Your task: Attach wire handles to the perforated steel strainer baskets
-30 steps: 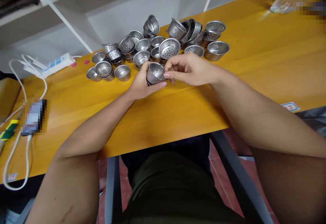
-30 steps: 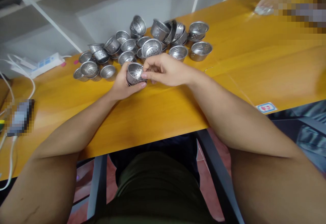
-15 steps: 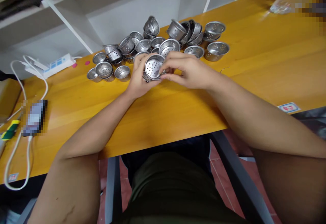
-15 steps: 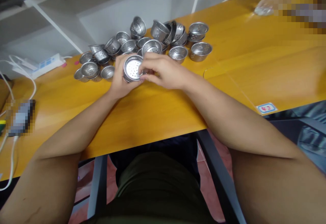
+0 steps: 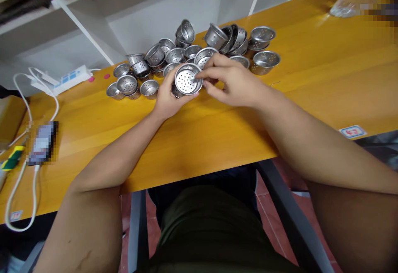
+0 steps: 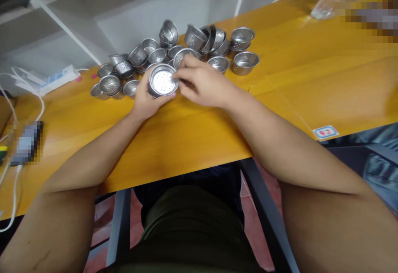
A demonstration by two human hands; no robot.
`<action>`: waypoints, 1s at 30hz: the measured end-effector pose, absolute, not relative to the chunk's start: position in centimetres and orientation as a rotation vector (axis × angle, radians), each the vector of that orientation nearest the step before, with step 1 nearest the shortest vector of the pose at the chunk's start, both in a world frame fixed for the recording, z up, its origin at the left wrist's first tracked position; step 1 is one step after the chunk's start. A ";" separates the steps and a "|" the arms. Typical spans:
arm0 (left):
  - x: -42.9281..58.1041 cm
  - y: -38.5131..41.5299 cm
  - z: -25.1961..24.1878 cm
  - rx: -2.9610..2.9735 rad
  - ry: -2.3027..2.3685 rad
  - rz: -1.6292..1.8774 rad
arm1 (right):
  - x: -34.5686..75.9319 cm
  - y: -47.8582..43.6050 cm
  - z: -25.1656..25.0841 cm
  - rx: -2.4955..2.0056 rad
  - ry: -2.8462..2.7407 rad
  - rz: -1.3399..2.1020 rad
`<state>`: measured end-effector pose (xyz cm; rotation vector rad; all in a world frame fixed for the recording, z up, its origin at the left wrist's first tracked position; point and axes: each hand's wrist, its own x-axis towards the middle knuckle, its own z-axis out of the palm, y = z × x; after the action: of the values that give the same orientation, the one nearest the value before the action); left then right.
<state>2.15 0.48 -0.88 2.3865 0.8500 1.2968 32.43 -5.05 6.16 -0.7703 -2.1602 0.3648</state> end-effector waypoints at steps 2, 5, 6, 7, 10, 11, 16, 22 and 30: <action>2.4 0.0 -0.6 2.388 0.838 1.281 | 32.2 -5.0 5.7 -0.767 -2.200 0.334; 2.7 -0.3 -0.4 2.385 0.829 1.265 | 32.1 -5.1 5.6 -0.746 -2.229 0.318; 2.7 -0.3 -0.4 2.381 0.832 1.269 | 32.3 -5.1 5.8 -0.731 -2.236 0.327; 2.7 -0.2 -0.5 2.374 0.834 1.275 | 32.5 -5.1 6.1 -0.717 -2.240 0.341; 2.4 0.5 -1.3 2.350 0.816 1.297 | 33.7 -4.8 7.0 -0.690 -2.209 0.351; 2.2 0.8 -1.6 2.341 0.813 1.292 | 34.2 -4.5 7.2 -0.682 -2.173 0.319; 1.8 1.0 -2.2 2.307 0.840 1.255 | 36.4 -1.9 6.7 -0.731 -1.870 0.125; 2.6 -1.1 -0.1 2.407 0.696 1.231 | 36.5 -1.8 6.8 -1.049 -1.787 0.133; 2.9 -1.3 0.3 2.350 0.661 1.112 | 34.3 -3.2 7.3 -1.314 -2.095 0.228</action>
<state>2.91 -1.34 0.33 2.3504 0.6606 1.1115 34.27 -3.24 7.25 -1.3138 -2.0947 0.2280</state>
